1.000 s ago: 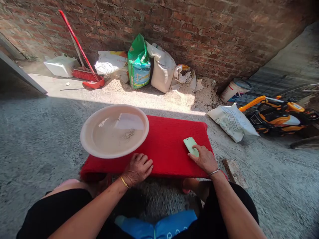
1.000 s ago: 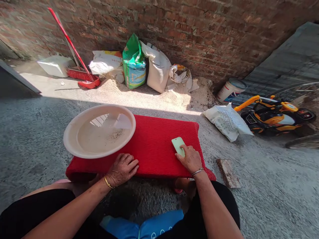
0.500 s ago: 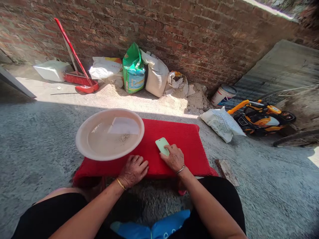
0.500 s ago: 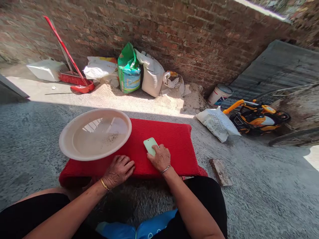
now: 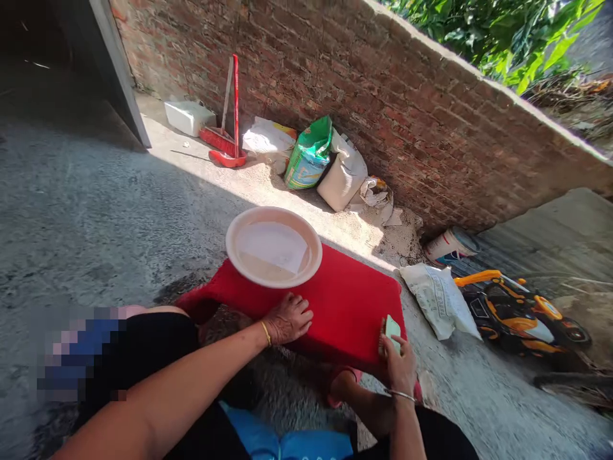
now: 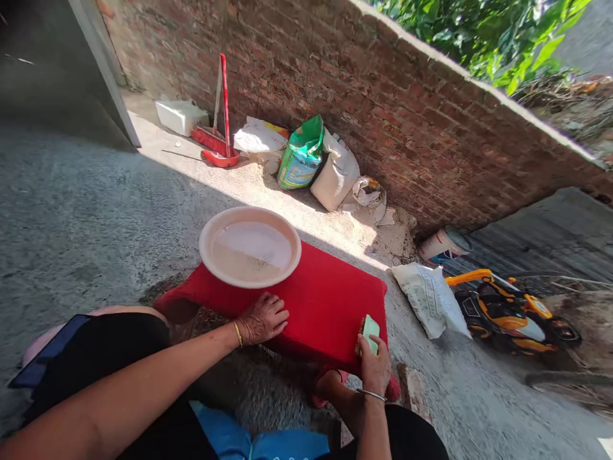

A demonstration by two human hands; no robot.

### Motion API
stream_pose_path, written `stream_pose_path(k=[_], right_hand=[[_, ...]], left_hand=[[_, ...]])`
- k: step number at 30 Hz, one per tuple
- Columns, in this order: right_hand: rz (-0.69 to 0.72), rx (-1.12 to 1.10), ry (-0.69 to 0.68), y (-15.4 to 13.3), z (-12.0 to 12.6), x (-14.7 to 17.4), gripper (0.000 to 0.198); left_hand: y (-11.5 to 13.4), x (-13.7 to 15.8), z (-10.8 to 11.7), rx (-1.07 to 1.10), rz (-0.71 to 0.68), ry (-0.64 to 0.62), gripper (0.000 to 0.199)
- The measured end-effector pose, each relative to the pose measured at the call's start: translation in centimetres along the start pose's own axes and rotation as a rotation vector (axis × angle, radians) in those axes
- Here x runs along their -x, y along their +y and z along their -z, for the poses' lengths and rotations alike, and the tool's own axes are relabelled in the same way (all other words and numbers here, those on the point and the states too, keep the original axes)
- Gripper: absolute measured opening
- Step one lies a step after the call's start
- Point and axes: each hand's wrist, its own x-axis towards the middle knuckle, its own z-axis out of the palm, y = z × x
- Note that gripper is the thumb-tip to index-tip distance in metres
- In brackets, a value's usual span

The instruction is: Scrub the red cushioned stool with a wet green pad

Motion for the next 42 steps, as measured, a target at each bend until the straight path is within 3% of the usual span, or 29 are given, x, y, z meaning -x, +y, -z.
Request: stream_pose_path(k=[4, 7, 12, 17, 21, 32, 39, 42], right_hand=[[0.028, -0.160, -0.168, -9.1, -3.3, 2.9, 0.056], [0.107, -0.177, -0.204, -15.4, -5.2, 3.1, 0.057], [0.164, -0.146, -0.243, -20.8, -7.6, 2.6, 0.059], [0.299, -0.229, -0.309, -21.2, -9.9, 3.6, 0.052], [0.239, -0.275, -0.307, -20.5, -10.6, 3.6, 0.045], [0.029, -0.418, -0.242, -13.5, -7.2, 0.8, 0.048], [0.067, -0.590, -0.422, -17.2, -9.7, 3.7, 0.049], [0.078, -0.558, -0.411, -16.0, -9.3, 3.4, 0.049]], left_hand=[[0.9, 0.2, 1.0, 0.018, 0.066, -0.165, 0.014], [1.0, 0.8, 3.1, 0.054, 0.045, -0.342, 0.023], [-1.0, 1.7, 7.2, 0.164, 0.039, -0.532, 0.024], [-2.5, 2.3, 9.0, 0.183, 0.125, -0.576, 0.023], [-3.0, 2.4, 9.3, 0.218, 0.163, -0.590, 0.022], [-3.3, 1.4, 9.6, 0.250, 0.179, -0.648, 0.026], [-3.2, 1.2, 9.8, 0.231, 0.213, -0.612, 0.025], [-3.2, 1.1, 10.1, 0.243, 0.233, -0.612, 0.024]])
